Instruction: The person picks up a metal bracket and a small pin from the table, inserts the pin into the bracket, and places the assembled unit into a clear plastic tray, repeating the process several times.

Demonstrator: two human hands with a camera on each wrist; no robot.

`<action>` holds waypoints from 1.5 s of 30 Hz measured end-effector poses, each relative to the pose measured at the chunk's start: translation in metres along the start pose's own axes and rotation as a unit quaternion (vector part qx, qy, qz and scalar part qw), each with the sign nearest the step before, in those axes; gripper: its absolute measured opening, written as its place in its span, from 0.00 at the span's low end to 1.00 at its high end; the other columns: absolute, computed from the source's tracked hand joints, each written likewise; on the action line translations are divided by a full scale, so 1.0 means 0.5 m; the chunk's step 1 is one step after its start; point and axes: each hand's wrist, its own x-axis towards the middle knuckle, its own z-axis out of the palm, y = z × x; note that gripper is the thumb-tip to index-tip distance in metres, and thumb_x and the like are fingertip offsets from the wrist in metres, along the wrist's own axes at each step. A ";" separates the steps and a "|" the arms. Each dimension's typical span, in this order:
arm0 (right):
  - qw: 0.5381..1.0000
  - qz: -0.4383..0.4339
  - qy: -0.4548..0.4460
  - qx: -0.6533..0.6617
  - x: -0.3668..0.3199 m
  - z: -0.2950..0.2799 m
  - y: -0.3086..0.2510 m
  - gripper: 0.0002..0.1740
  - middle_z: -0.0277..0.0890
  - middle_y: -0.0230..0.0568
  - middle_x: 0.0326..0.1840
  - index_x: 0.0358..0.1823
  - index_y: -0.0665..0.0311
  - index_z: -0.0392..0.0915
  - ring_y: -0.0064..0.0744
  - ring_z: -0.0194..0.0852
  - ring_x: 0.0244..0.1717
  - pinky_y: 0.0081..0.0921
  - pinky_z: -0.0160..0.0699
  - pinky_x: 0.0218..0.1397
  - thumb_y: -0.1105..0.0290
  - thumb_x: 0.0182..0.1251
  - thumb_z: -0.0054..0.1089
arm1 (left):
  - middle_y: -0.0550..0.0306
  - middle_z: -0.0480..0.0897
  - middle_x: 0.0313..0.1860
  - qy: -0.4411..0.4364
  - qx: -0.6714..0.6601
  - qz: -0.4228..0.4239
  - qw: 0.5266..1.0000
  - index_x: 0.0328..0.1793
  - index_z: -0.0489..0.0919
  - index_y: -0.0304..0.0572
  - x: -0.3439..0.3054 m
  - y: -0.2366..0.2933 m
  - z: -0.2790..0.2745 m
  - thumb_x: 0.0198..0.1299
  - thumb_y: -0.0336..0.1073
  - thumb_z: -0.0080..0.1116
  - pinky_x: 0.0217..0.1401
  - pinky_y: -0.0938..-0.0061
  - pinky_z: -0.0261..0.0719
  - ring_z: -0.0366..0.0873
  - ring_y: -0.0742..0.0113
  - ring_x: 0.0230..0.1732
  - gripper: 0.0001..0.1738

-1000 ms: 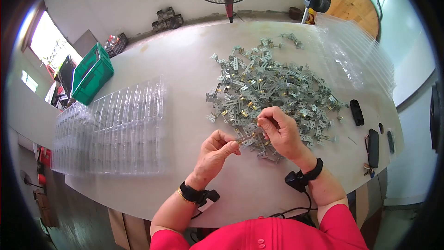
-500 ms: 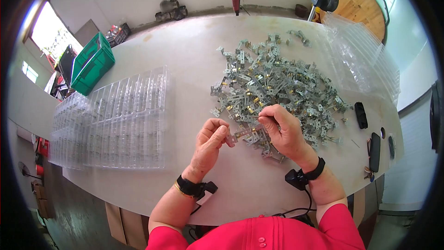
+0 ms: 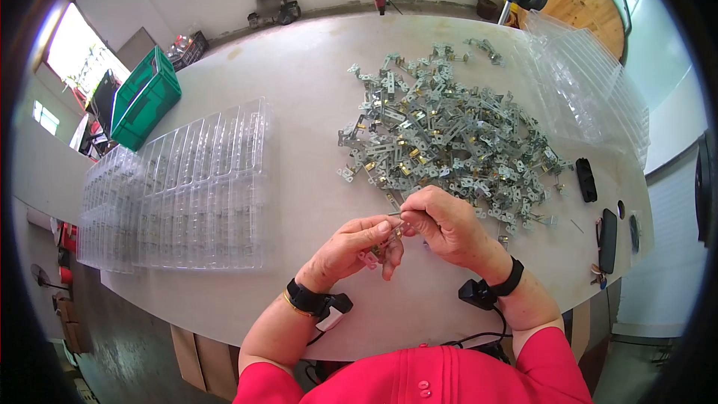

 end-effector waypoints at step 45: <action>0.965 0.260 0.003 0.038 -0.003 0.011 -0.021 0.09 0.78 0.37 0.23 0.48 0.63 0.78 0.26 0.75 0.21 0.27 0.71 0.26 0.66 0.75 0.61 | 0.72 0.73 0.29 0.241 0.233 0.166 0.927 0.56 0.77 0.39 0.017 -0.042 0.014 0.77 0.37 0.55 0.28 0.86 0.64 0.65 0.85 0.27 0.11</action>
